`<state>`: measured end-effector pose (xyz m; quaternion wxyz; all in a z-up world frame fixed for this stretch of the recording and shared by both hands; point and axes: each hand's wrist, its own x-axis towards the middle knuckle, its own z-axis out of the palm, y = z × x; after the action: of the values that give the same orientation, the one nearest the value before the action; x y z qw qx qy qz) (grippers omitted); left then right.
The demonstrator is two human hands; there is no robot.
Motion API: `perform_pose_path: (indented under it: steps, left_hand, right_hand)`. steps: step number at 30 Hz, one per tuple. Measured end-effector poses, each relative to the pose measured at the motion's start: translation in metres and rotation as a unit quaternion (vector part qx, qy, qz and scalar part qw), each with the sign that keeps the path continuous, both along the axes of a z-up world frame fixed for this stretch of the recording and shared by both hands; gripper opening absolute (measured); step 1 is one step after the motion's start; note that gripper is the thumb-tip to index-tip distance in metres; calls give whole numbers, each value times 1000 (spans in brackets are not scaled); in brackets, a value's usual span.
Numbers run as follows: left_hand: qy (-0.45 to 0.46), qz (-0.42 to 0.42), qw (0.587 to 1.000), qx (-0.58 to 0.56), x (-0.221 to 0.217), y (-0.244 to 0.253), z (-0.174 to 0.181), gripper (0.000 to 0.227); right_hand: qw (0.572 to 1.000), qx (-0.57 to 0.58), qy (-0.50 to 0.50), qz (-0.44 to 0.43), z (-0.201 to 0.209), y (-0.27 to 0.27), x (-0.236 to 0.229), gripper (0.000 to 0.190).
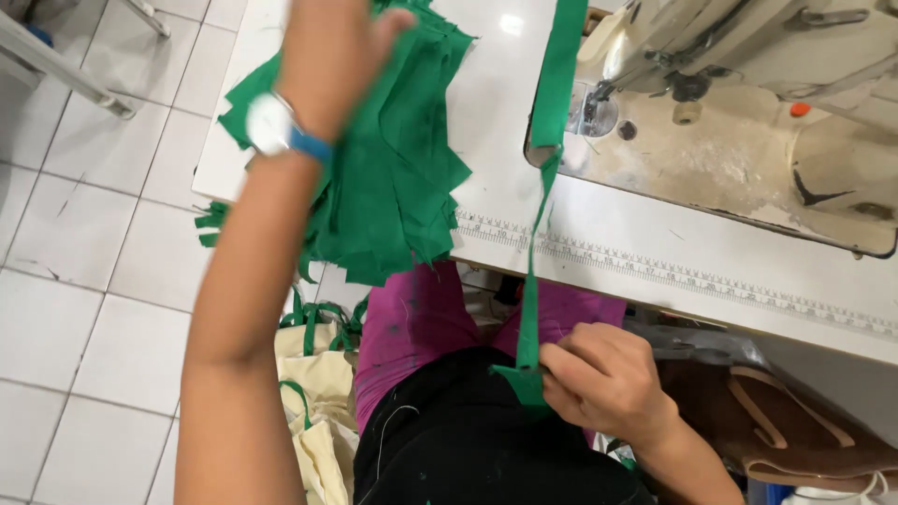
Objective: Preparing, tying, and cutting green fabric strips at a sewing workstation
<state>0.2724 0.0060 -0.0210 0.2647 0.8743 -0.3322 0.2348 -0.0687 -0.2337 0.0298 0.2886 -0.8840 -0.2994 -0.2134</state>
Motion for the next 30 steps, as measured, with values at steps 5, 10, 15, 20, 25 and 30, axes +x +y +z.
perform_pose_path:
  steps: [5,10,15,20,25,30]
  left_hand:
    - [447,-185,860,165,-165,-63,101,64]
    - [451,-309,834,-76,-223,-31,67,43]
    - [511,-241,772,-290,-258,-40,13,51]
    - [382,-323,832,-241,-249,-40,25,50]
    - [298,-322,868,-233,-257,-35,-11,27]
    - [266,-365,888,-86,-274,2,24,15]
  right_hand:
    - [997,-43,29,-51,-18,-12,11,24]
    - [994,-27,64,-82,-30,-23,11,15]
    - [994,37,-6,-99,-52,-22,16,17]
    - [997,39,-4,-66,-52,-16,11,21]
    - [995,59,50,-66,-48,-14,4,25]
    - [968,17,194,-157,-51,-37,22,24]
